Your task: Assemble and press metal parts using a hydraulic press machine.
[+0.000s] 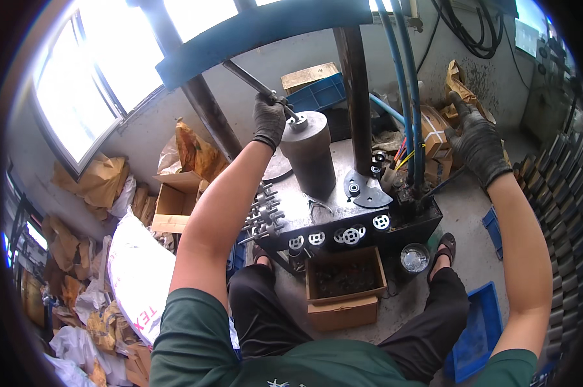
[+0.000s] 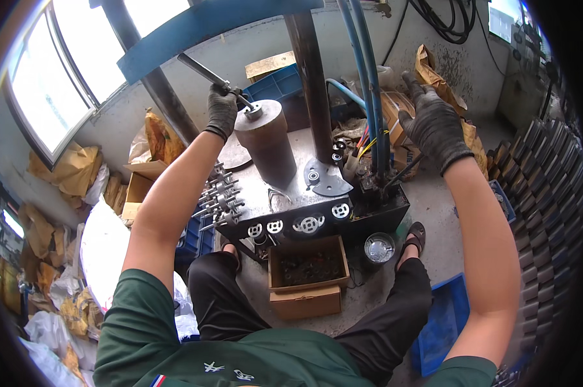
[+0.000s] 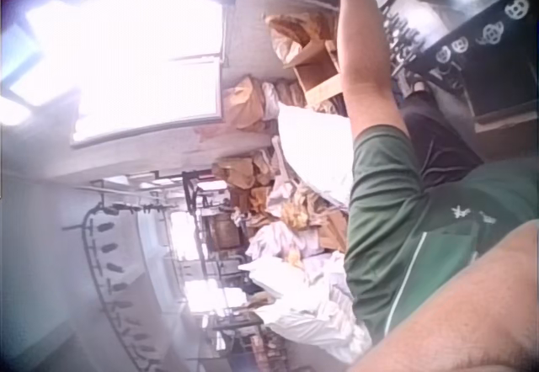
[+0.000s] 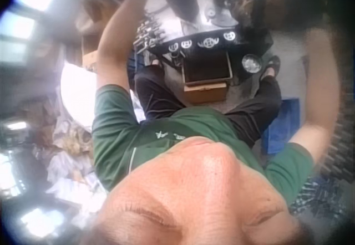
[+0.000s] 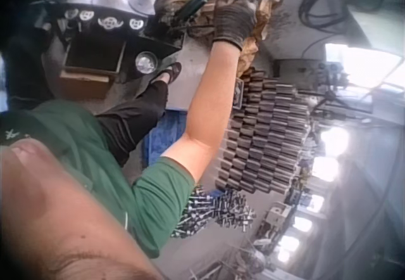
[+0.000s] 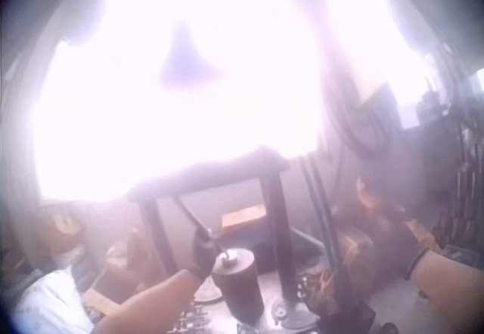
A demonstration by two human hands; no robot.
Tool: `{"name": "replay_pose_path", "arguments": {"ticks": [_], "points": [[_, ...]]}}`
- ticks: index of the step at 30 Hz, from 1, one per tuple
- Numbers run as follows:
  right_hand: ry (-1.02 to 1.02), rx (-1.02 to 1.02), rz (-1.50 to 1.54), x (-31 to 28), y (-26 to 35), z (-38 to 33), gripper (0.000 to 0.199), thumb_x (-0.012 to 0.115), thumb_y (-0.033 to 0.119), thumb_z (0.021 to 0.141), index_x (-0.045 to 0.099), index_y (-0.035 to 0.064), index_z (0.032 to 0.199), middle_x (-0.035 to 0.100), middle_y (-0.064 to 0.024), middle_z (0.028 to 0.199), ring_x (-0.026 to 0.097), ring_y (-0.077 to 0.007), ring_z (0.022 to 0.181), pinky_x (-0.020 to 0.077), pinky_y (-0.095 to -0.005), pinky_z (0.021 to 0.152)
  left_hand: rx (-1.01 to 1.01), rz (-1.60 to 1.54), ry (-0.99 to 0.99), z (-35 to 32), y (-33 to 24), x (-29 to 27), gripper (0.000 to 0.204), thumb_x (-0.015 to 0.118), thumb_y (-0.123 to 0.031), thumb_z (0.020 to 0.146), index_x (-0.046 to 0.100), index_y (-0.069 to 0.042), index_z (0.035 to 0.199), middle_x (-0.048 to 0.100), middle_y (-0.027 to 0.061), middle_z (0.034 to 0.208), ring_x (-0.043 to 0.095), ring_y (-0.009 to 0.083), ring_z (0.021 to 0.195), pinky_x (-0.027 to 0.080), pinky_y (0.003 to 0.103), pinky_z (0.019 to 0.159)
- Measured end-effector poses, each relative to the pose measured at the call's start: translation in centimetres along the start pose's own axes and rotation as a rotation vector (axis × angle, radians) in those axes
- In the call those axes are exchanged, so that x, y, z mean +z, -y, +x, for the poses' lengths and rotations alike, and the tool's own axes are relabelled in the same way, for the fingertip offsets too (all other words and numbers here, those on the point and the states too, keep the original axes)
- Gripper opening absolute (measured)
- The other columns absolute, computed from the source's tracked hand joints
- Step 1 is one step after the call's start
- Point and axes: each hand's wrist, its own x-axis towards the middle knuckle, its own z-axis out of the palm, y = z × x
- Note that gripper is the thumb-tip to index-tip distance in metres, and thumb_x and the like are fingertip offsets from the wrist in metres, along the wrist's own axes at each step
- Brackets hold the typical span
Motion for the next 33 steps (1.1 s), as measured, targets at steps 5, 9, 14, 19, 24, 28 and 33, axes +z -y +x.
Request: {"name": "replay_pose_path", "arguments": {"ticks": [5,9,14,19,24,28,33], "points": [[0.081,0.07,-0.119,1.9,0.4,3.7,0.058,0.059,0.051,0.096,0.062,0.0084,0.135,0.065,-0.0217,0.125,0.066,-0.0335,0.111,0.0535,-0.0424,0.096,0.087,0.201,-0.021,1.0,1.1,-0.8,0.026,0.064,0.006,0.091,0.048,-0.004,0.109,0.06,0.0089,0.089,0.07,0.023,0.071,0.062,0.035,0.059],[0.204,0.125,-0.035,0.9,1.1,3.7,0.056,0.059,0.055,0.096,0.068,0.007,0.125,0.068,-0.0202,0.118,0.069,-0.0332,0.105,0.0544,-0.0436,0.093,0.129,0.382,-0.062,0.8,0.3,-0.5,0.023,0.073,-0.008,0.088,0.058,-0.003,0.105,0.066,0.0085,0.079,0.068,0.0186,0.069,0.057,0.034,0.062],[0.141,0.067,-0.051,0.3,1.4,2.4,0.045,0.063,0.044,0.095,0.069,0.01,0.124,0.067,-0.0147,0.123,0.069,-0.0318,0.106,0.0543,-0.044,0.094,0.141,0.416,-0.014,1.0,-0.1,-0.1,0.024,0.074,-0.008,0.087,0.058,-0.003,0.105,0.066,0.0084,0.077,0.068,0.019,0.067,0.057,0.034,0.062],[0.162,0.06,-0.027,0.2,0.7,1.3,0.052,0.067,0.021,0.089,0.059,0.0088,0.139,0.054,-0.0236,0.14,0.06,-0.0383,0.121,0.0492,-0.0423,0.104,0.269,0.78,0.057,1.6,-1.3,0.6,0.027,0.074,-0.015,0.088,0.061,-0.006,0.109,0.069,0.0119,0.078,0.07,0.024,0.068,0.057,0.038,0.064],[0.107,-0.01,-0.086,-0.7,0.0,-2.7,0.053,0.066,0.022,0.089,0.058,0.0085,0.139,0.061,-0.023,0.131,0.063,-0.0354,0.118,0.0489,-0.0429,0.104,0.172,0.732,0.126,1.3,-2.0,1.2,0.028,0.073,-0.017,0.09,0.063,-0.008,0.113,0.07,0.0124,0.077,0.072,0.0233,0.069,0.058,0.037,0.065],[0.247,-0.117,-0.09,-2.5,-0.1,-8.2,0.047,0.065,0.022,0.087,0.061,0.0017,0.129,0.065,-0.0243,0.117,0.066,-0.0401,0.105,0.0536,-0.0449,0.092,0.236,0.682,-0.003,0.3,-1.5,0.4,0.025,0.074,-0.016,0.089,0.062,-0.008,0.111,0.07,0.0123,0.077,0.072,0.0223,0.069,0.057,0.037,0.064],[0.725,-0.251,-0.111,-5.9,1.6,-12.5,0.042,0.066,0.018,0.08,0.067,0.0029,0.118,0.067,-0.0213,0.11,0.068,-0.0378,0.09,0.0556,-0.0453,0.083,0.168,0.656,0.102,0.7,-1.9,0.9,0.031,0.073,-0.015,0.091,0.059,-0.004,0.117,0.071,0.0121,0.08,0.073,0.0197,0.068,0.059,0.034,0.062]]}}
